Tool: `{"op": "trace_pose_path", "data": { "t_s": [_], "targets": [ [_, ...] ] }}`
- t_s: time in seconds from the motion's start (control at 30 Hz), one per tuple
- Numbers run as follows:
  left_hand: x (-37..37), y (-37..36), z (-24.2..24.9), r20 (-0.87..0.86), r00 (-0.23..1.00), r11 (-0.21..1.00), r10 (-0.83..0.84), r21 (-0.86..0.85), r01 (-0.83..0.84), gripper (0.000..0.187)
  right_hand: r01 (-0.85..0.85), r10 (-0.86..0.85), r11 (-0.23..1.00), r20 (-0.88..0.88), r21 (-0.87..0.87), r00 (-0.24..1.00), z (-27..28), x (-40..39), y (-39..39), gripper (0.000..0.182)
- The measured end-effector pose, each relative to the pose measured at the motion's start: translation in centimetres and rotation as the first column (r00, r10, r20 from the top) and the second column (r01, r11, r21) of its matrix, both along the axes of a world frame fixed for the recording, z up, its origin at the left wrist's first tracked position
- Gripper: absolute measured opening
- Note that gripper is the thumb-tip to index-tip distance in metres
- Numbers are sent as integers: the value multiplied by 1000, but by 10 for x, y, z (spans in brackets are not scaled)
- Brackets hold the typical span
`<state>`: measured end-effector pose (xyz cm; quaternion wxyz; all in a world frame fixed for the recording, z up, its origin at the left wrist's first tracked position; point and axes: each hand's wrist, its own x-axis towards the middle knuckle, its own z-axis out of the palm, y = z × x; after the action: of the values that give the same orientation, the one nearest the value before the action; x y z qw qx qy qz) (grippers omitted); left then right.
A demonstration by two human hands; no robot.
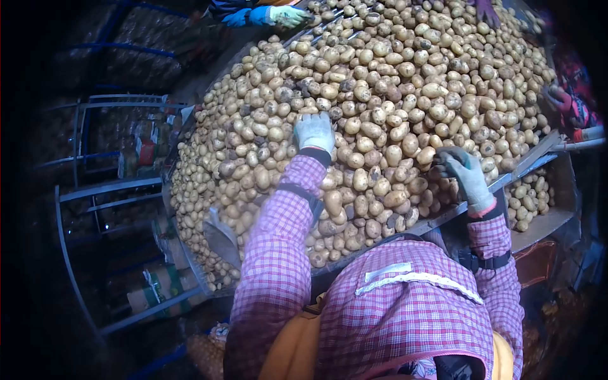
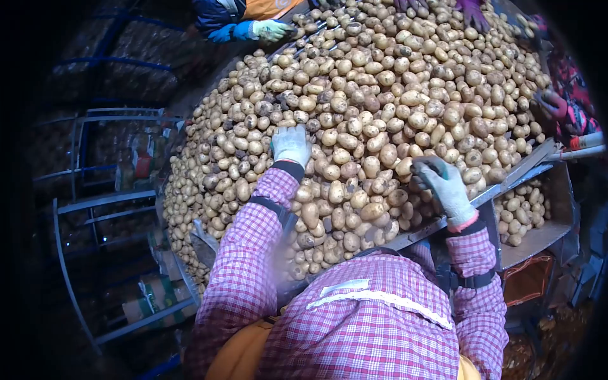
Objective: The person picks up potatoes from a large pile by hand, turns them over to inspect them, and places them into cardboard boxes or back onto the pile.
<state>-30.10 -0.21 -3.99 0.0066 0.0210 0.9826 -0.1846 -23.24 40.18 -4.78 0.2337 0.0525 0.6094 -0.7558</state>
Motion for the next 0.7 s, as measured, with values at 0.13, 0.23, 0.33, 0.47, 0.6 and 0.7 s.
{"op": "trace_pose_path", "data": {
  "t_s": [0.13,0.23,0.33,0.47,0.6,0.7],
  "targets": [
    [5,-1,11,84,995,999,-46,-2,47,39,-50,51,998,45,-34,998,14,-3,-31,30],
    [7,6,21,174,985,999,-8,43,1,39,-95,98,993,46,-68,994,3,-3,-36,29],
    [-5,3,16,190,982,999,14,40,-22,38,-162,165,984,34,-79,986,-7,-2,-38,28],
    [6,-2,41,186,964,641,192,720,-267,46,-201,203,977,17,-68,979,-5,-3,-36,29],
    [52,-1,57,434,901,-574,-15,734,-364,60,-271,270,960,-27,-66,963,6,-13,-48,34],
    [84,34,90,323,938,-625,-125,709,-327,56,-352,371,902,29,-250,928,40,-15,-83,46]
  ]
}}
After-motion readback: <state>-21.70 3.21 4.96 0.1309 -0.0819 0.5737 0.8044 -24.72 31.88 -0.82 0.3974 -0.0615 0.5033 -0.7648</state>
